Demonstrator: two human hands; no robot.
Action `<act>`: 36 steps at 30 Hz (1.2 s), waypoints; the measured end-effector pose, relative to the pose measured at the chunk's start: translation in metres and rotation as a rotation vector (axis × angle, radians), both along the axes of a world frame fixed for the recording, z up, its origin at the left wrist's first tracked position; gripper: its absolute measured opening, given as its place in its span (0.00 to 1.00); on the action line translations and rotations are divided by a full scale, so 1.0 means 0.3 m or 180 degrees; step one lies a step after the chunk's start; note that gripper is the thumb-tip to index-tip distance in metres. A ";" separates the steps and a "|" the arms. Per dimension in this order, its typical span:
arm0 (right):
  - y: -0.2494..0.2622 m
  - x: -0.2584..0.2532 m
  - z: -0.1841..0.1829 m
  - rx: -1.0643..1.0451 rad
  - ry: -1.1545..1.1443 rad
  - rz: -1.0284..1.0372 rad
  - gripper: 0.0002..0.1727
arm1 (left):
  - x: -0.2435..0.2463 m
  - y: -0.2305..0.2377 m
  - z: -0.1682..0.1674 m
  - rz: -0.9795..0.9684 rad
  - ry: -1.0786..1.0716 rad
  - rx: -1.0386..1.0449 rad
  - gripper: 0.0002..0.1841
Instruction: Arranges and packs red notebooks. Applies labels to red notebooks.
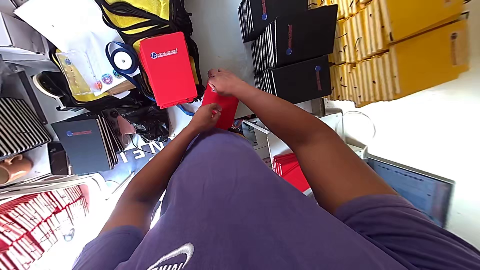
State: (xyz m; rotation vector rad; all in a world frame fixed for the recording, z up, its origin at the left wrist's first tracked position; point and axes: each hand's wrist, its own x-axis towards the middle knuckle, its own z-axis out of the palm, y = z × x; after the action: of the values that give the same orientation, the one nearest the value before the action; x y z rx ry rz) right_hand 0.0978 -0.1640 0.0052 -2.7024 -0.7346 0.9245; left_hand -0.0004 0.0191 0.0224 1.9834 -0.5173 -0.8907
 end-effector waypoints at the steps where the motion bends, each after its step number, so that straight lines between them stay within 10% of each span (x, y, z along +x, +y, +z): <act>1: 0.003 -0.005 0.004 0.0002 -0.0025 0.0009 0.12 | 0.005 0.000 -0.012 0.0042 0.0005 0.0068 0.14; 27: -0.050 -0.050 -0.024 0.0678 -0.0425 -0.0037 0.14 | -0.035 0.041 -0.099 0.0760 -0.0170 0.0757 0.20; 36: -0.208 -0.222 0.060 0.1658 -0.0568 -0.2748 0.14 | -0.056 0.003 -0.098 0.1000 0.0005 0.1291 0.49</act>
State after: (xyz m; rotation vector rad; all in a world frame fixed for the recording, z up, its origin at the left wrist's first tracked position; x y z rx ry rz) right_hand 0.0312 -0.2265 0.0232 -2.2578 0.1869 0.2323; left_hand -0.0173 0.0200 -0.0071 2.3441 -0.0136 -0.8437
